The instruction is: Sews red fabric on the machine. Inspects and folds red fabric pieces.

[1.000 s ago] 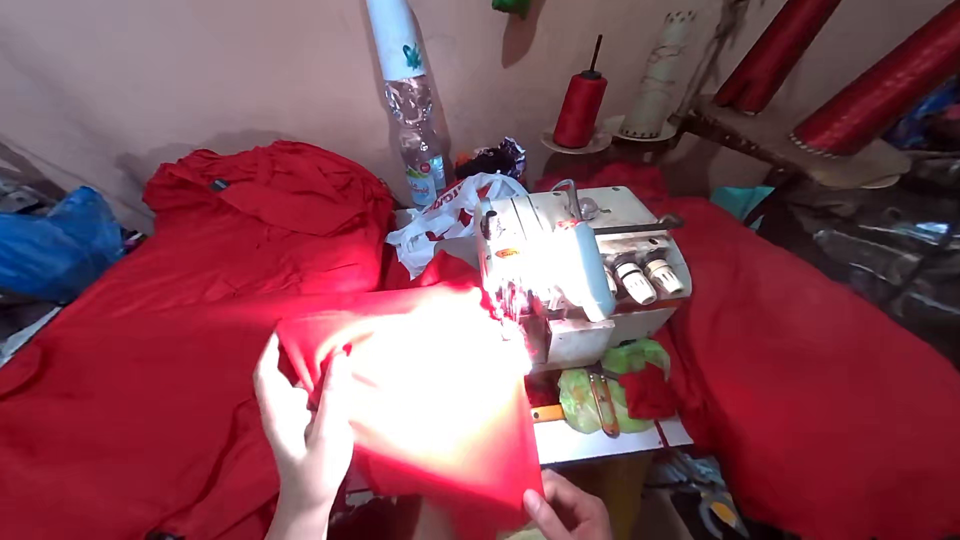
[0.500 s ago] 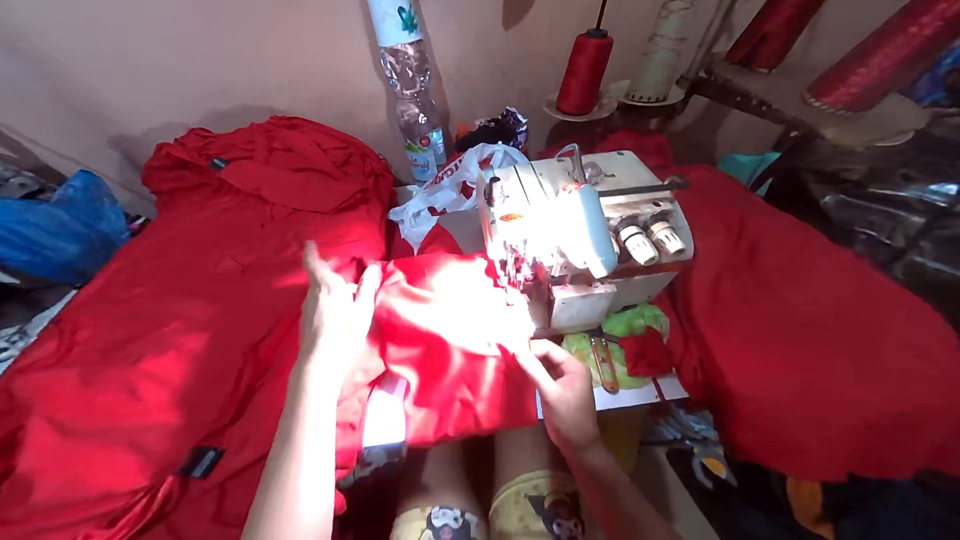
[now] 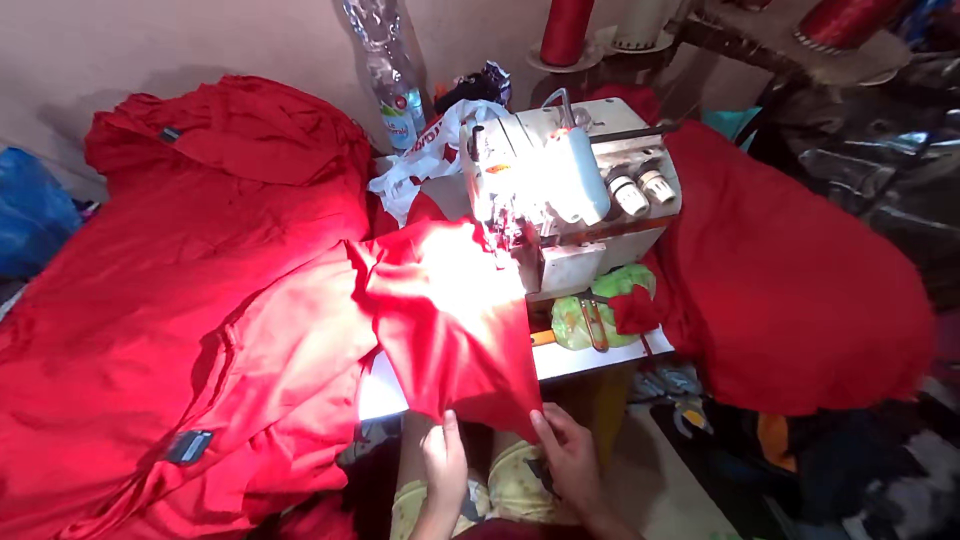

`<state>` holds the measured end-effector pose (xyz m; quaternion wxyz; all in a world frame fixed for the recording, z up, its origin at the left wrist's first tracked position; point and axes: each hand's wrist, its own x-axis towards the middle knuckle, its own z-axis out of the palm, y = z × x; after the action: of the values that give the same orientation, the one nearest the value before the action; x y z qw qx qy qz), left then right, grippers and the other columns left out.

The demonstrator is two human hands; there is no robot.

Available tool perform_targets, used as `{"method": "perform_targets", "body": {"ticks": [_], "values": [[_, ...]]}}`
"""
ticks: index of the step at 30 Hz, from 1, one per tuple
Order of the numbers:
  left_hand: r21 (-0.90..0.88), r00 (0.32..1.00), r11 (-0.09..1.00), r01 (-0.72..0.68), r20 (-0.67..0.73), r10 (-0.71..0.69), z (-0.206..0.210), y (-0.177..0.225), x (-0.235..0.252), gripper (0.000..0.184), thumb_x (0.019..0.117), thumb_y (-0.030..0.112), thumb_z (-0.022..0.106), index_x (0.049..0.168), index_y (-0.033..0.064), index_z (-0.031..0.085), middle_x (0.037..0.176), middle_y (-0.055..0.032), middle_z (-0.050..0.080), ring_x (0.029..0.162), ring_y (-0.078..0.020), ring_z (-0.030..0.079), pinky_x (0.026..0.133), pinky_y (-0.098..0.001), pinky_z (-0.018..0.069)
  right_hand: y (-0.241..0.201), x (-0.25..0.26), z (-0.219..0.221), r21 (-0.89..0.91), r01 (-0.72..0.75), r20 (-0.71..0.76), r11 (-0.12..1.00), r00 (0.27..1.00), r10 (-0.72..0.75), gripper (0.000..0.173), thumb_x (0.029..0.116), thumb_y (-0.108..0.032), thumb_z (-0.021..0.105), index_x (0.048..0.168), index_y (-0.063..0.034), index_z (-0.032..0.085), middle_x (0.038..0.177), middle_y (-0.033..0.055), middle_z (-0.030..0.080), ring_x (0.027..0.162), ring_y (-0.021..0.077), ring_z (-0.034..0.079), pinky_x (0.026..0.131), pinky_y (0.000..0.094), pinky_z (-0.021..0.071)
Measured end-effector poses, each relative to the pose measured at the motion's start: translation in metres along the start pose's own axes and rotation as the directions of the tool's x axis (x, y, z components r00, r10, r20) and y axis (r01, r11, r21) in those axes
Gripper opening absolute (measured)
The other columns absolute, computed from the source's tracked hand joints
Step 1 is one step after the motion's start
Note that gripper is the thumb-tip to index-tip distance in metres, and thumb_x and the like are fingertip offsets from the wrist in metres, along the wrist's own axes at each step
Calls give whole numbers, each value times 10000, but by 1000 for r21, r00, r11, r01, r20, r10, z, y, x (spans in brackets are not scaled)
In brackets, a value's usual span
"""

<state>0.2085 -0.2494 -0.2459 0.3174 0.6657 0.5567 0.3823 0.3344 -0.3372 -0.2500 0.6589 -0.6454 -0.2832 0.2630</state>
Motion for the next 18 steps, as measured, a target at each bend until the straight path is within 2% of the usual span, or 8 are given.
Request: {"method": "perform_targets", "body": {"ticks": [3, 7, 8, 10, 12, 14, 17, 18], "values": [[38, 999, 999, -38, 30, 37, -21, -9, -6, 452, 1043, 120, 394, 788, -173, 626, 710, -174, 627, 769, -98, 643, 784, -239, 513, 4, 3, -2, 17, 5, -35, 1000, 999, -5, 169, 891, -83, 663, 816, 38, 755, 918, 54, 746, 901, -6, 687, 828, 153, 558], [75, 994, 992, 104, 18, -106, -24, -7, -2, 517, 1056, 192, 299, 702, -93, 545, 629, -89, 514, 680, -86, 571, 691, -262, 468, 8, 8, 3, 44, -37, -87, 998, 995, 41, 109, 847, -92, 729, 761, -28, 747, 818, -18, 734, 789, -30, 675, 752, 150, 562], [34, 987, 988, 151, 41, -153, -23, -6, -1, 518, 1062, 208, 288, 784, -131, 564, 691, -120, 549, 737, -98, 585, 726, -274, 471, 8, 9, 4, 42, -47, -106, 998, 993, 51, 99, 842, -84, 734, 763, -24, 738, 801, -21, 728, 753, -36, 665, 723, 146, 557], [-167, 953, 958, 234, 234, -191, -25, -7, -1, 541, 1061, 260, 367, 1183, -244, 525, 1088, -232, 634, 1086, -90, 585, 990, -254, 446, 8, 9, 6, 67, -44, -129, 997, 990, 53, 53, 824, -42, 740, 800, -7, 709, 762, -39, 708, 683, -44, 646, 658, 142, 556], [-348, 923, 896, 275, 357, -145, -17, -6, 3, 510, 912, 175, 635, 1242, -191, 502, 1138, -125, 660, 1081, 7, 611, 977, -192, 493, 3, 6, 4, 104, -78, -54, 992, 995, 84, 182, 810, 7, 732, 959, -9, 629, 777, -67, 703, 680, -29, 665, 657, 167, 581], [-382, 936, 891, 244, 334, -113, -17, -1, -2, 583, 787, 35, 784, 1232, -209, 496, 1092, -113, 691, 1021, 24, 646, 949, -182, 526, -12, 0, -4, 113, -143, 83, 983, 988, 134, 313, 819, 37, 725, 1118, 55, 634, 836, -35, 730, 736, 1, 693, 710, 204, 599], [-280, 972, 943, 178, 197, -124, -30, 20, -15, 282, 805, -1, 768, 989, -156, 619, 829, -17, 737, 799, 82, 678, 795, -153, 569, -33, -1, -15, 50, -199, 206, 979, 961, 185, 103, 861, 24, 700, 960, 31, 728, 820, -24, 741, 725, -11, 686, 702, 197, 589], [-279, 989, 954, 105, 131, -70, -33, 23, -20, 279, 807, -11, 755, 979, -177, 610, 834, -29, 735, 804, 99, 670, 798, -136, 562, -37, -1, -16, 50, -208, 222, 977, 956, 192, 79, 873, 24, 688, 943, 16, 723, 807, -34, 737, 708, -12, 682, 688, 196, 587]]}}
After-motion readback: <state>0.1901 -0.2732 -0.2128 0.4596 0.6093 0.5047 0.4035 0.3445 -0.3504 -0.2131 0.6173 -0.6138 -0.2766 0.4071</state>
